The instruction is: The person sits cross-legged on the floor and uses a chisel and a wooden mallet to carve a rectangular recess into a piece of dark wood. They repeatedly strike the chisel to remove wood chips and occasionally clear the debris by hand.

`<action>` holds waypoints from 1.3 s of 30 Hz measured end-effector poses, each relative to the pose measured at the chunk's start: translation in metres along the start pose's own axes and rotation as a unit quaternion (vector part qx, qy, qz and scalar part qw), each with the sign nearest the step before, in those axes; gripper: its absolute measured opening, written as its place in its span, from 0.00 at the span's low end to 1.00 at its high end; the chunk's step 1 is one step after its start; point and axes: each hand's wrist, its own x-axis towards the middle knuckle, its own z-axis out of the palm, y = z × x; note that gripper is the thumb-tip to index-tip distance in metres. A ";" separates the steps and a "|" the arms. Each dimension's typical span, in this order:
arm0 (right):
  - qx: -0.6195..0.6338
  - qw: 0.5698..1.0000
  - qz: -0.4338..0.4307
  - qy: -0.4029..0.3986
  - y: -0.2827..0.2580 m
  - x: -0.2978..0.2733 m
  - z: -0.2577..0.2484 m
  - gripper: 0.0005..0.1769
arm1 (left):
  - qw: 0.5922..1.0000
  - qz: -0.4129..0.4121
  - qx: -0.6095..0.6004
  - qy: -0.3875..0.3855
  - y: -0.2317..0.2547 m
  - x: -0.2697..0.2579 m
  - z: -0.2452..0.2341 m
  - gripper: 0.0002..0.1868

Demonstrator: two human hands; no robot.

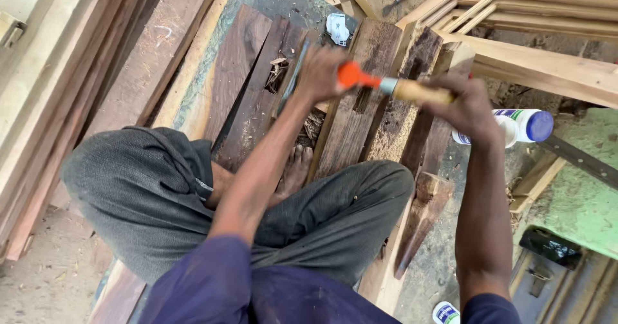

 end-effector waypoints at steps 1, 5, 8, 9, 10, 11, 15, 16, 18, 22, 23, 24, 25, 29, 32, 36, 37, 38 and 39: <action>0.006 1.000 -0.007 -0.022 -0.005 -0.008 0.006 0.16 | 0.999 -0.032 0.009 -0.002 0.005 -0.025 -0.002 0.28; 0.034 0.996 0.007 -0.083 -0.022 -0.038 0.027 0.17 | 0.997 -0.052 0.052 0.024 0.025 -0.102 -0.010 0.19; 0.028 0.998 -0.022 -0.049 -0.005 -0.028 0.018 0.15 | 0.999 -0.044 0.026 0.003 0.004 -0.066 0.004 0.18; -0.006 0.999 -0.040 -0.018 0.004 -0.014 0.009 0.13 | 0.998 -0.051 -0.001 -0.023 -0.006 -0.040 0.010 0.18; -0.041 0.997 -0.057 0.012 0.010 -0.006 0.003 0.12 | 0.999 -0.034 0.003 -0.037 -0.014 -0.014 0.012 0.26; -0.008 0.996 -0.079 0.030 0.011 -0.001 0.001 0.14 | 0.999 -0.008 0.014 -0.040 -0.022 0.017 0.008 0.34; 0.032 0.995 -0.085 0.039 0.002 0.008 -0.004 0.15 | 1.000 -0.001 0.009 -0.013 -0.009 0.020 0.001 0.32; 0.023 0.998 -0.058 0.017 -0.001 0.000 0.000 0.14 | 0.998 -0.037 -0.004 -0.044 -0.008 0.003 -0.001 0.29; -0.014 0.998 -0.058 -0.029 -0.012 -0.020 0.015 0.13 | 0.998 0.013 0.009 0.057 0.009 -0.053 -0.007 0.26; 0.068 0.992 -0.080 -0.072 -0.021 -0.042 0.022 0.17 | 0.995 -0.096 0.023 -0.024 0.026 -0.093 -0.006 0.24; 0.075 0.992 -0.080 -0.063 -0.020 -0.044 0.022 0.17 | 0.996 -0.085 0.023 -0.023 0.025 -0.090 -0.004 0.23; 0.027 0.995 -0.087 -0.035 -0.012 -0.031 0.016 0.13 | 0.999 -0.015 0.030 0.034 0.015 -0.073 -0.003 0.25; -0.020 0.996 -0.086 -0.005 -0.005 -0.020 0.011 0.10 | 0.994 0.057 0.031 0.085 0.006 -0.052 -0.001 0.26; 0.059 0.982 -0.166 0.061 -0.003 0.010 -0.008 0.18 | 0.999 -0.021 0.012 -0.028 0.000 0.014 -0.004 0.32; 0.049 0.995 -0.086 0.019 -0.009 -0.011 0.007 0.15 | 0.999 -0.004 0.024 -0.023 0.001 -0.008 -0.006 0.27; 0.102 0.990 -0.046 -0.089 -0.025 -0.046 0.028 0.17 | 0.997 -0.068 0.039 0.009 0.036 -0.096 -0.017 0.24; 0.094 0.991 -0.038 -0.084 -0.024 -0.047 0.029 0.16 | 0.995 -0.075 0.055 0.023 0.042 -0.107 -0.019 0.24; 0.087 0.993 -0.030 -0.079 -0.022 -0.049 0.032 0.16 | 0.997 -0.073 0.037 -0.002 0.038 -0.102 -0.018 0.22; 0.076 0.994 -0.026 -0.079 -0.017 -0.048 0.032 0.15 | 0.997 -0.074 0.019 -0.023 0.032 -0.091 -0.015 0.20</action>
